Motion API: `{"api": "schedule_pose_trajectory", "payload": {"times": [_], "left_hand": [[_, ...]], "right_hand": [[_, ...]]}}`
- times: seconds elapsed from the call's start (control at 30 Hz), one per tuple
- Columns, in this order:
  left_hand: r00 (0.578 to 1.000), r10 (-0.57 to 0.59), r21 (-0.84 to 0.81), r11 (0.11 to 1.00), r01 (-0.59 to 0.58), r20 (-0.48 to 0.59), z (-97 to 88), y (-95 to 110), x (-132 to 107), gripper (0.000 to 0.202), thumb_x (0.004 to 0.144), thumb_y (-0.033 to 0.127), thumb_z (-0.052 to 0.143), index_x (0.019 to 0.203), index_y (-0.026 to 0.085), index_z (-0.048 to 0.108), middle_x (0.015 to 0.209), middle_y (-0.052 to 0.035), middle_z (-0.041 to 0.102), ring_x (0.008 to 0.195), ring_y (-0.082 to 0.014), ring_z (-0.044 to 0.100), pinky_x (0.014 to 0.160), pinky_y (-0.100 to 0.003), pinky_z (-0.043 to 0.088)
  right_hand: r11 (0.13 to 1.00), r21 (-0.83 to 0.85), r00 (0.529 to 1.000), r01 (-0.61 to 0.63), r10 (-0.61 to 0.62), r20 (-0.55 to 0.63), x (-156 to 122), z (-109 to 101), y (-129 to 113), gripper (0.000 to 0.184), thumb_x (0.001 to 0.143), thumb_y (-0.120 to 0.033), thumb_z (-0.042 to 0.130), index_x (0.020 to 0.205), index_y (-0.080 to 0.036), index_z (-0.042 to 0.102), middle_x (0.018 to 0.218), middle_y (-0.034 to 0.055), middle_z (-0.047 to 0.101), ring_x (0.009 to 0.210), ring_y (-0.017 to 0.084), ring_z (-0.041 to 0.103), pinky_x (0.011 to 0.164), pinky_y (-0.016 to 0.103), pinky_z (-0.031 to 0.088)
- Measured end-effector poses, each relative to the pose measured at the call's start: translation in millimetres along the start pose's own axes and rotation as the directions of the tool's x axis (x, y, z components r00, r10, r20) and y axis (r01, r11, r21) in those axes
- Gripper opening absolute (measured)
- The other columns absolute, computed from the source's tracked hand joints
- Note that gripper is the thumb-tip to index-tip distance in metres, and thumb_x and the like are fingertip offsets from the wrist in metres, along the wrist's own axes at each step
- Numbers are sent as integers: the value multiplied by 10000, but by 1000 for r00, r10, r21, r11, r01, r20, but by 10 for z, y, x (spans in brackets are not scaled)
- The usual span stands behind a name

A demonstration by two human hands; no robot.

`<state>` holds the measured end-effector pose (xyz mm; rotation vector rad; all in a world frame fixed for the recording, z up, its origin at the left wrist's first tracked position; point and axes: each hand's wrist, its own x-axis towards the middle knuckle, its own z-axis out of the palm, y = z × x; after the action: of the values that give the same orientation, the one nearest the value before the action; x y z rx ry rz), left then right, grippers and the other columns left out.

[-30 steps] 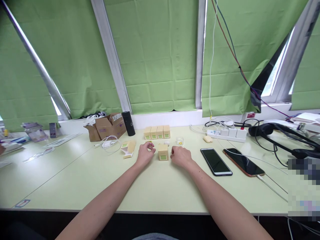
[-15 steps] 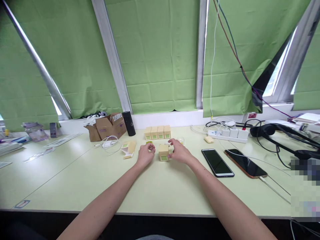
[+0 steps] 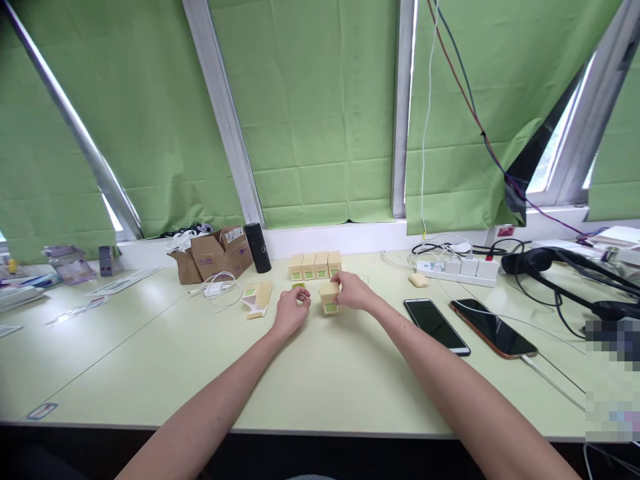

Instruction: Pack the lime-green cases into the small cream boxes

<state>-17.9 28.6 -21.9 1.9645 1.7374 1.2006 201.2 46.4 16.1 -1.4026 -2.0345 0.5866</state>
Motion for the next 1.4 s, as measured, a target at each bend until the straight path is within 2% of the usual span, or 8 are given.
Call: {"api": "schedule_pose_trajectory", "payload": {"times": [0.1,0.2,0.3,0.43,0.57,0.87,1.13,1.4], "left_hand": [[1000,-2,-38,999,2,-5,10,-13,4,157,781,116,674,851,257,681,837,-63,741,1091,-345,588,948,-456,438],[1000,-5,-85,996,4,-17,22,-27,7,174,762,103,691,841,258,676,819,-57,724,1102,-337,590,971,-455,434],[1000,-11,-93,996,9,-22,28,-27,6,184,762,92,691,845,256,670,820,-56,718,1111,-337,588,986,-463,430],[1000,-1,-89,996,-1,-16,37,-31,6,185,782,99,672,876,259,676,851,-60,727,1121,-343,583,979,-468,429],[1000,-6,-98,995,6,4,61,-54,14,209,778,94,665,897,265,682,830,-54,715,1132,-338,581,994,-467,426],[1000,15,-79,997,-14,10,90,-71,14,216,789,89,660,910,266,687,841,-59,716,1127,-343,585,999,-482,423],[1000,24,-78,997,-23,9,82,-66,12,211,801,99,655,924,267,690,832,-60,708,1113,-340,581,988,-473,431],[999,-4,-67,998,8,47,64,-10,-5,230,799,79,654,930,265,682,847,-57,712,1151,-336,578,1005,-470,423]], "right_hand": [[997,73,980,-36,49,-194,263,-209,155,521,707,-88,768,1198,-193,632,1242,74,712,817,154,679,732,293,547],[991,92,909,-98,127,-398,508,-449,388,551,753,-142,760,1277,-194,598,1300,89,689,873,173,686,766,318,565],[983,57,857,-174,180,-483,673,-613,675,552,786,-181,746,1312,-193,578,1328,107,670,944,208,691,792,338,572],[967,20,866,-253,236,-442,759,-623,1001,539,786,-169,737,1301,-188,579,1345,126,665,956,223,690,805,349,572],[964,-7,885,-267,242,-398,772,-453,1130,518,767,-155,739,1265,-185,602,1288,122,696,960,230,689,838,363,567],[973,-125,939,-195,148,-311,753,-217,1034,528,797,-64,649,1312,-166,591,1286,151,655,1112,240,658,977,338,503],[958,-253,982,-135,95,-161,729,-223,979,263,877,-103,570,1055,-188,744,1050,88,738,1086,237,649,939,288,482],[925,-330,981,-191,171,-88,950,-154,945,434,919,-137,526,1312,-154,711,1412,148,679,1258,282,647,1022,324,475]]}}
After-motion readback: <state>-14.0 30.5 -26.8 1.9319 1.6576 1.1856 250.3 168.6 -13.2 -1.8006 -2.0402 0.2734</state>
